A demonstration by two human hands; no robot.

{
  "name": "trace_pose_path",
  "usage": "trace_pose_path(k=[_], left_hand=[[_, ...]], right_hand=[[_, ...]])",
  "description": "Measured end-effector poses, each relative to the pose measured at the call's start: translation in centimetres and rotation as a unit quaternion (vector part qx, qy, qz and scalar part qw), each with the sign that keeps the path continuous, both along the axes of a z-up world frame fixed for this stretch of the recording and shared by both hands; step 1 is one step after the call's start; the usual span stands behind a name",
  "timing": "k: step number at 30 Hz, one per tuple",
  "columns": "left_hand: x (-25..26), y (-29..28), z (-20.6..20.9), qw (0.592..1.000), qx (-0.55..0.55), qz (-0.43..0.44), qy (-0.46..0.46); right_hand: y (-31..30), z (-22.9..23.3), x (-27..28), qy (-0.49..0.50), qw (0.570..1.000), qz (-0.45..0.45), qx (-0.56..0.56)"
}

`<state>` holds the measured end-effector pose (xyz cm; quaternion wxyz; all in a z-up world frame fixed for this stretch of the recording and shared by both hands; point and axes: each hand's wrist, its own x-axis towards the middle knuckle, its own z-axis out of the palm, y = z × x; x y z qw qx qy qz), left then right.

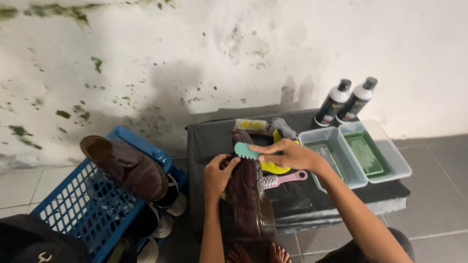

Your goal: The person scrubs a brown leather shoe with a teal brush, focusing on the side and heel areas. They hold the shoe steady with their left hand while scrubbing with their right hand.

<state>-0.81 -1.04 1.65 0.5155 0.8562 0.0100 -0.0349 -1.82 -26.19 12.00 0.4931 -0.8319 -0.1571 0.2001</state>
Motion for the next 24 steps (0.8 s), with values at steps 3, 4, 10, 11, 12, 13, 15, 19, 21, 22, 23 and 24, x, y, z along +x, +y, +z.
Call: trace_pose_path(k=[3, 4, 10, 11, 12, 13, 15, 19, 21, 22, 23, 24], left_hand=[[0.4, 0.4, -0.4, 1.0, 0.007, -0.028, -0.009], [0.1, 0.5, -0.4, 1.0, 0.007, -0.024, -0.006], [0.0, 0.2, 0.4, 1.0, -0.011, -0.025, -0.013], [-0.3, 0.2, 0.4, 1.0, -0.023, -0.018, -0.004], [-0.5, 0.3, 0.4, 0.999, -0.036, -0.011, 0.004], [-0.6, 0.2, -0.3, 0.999, -0.035, -0.009, 0.006], [0.0, 0.2, -1.5, 0.999, -0.035, -0.012, -0.014], [-0.2, 0.5, -1.0, 0.999, -0.04, -0.017, -0.001], [0.0, 0.5, -0.9, 0.999, -0.032, -0.017, -0.016], [0.1, 0.4, -1.2, 0.999, -0.032, -0.019, -0.013], [0.2, 0.4, -1.5, 0.999, -0.031, -0.018, -0.015], [0.3, 0.4, -1.7, 0.999, -0.031, -0.016, -0.017]], right_hand=[[0.1, 1.7, -0.9, 0.018, 0.999, 0.037, -0.025], [0.3, 1.7, -1.1, 0.021, 0.999, 0.041, -0.024], [-0.1, 2.5, -0.3, 0.002, 0.997, 0.021, -0.073], [0.0, 2.6, -0.4, 0.006, 0.996, 0.025, -0.081], [0.1, 2.6, -0.6, 0.009, 0.996, 0.028, -0.089], [0.2, 3.0, -0.9, 0.011, 0.996, 0.03, -0.089], [0.3, 4.2, -0.8, 0.023, 0.994, 0.068, -0.078], [0.2, 2.7, 0.5, -0.048, 0.991, 0.037, -0.116], [-0.5, 1.4, 1.0, -0.011, 0.995, 0.047, -0.083], [-0.7, 1.5, 0.4, -0.008, 0.996, 0.046, -0.082], [-0.8, 1.7, -0.1, 0.024, 0.996, 0.047, -0.068], [-0.9, 2.0, -0.5, 0.056, 0.996, 0.047, -0.055]])
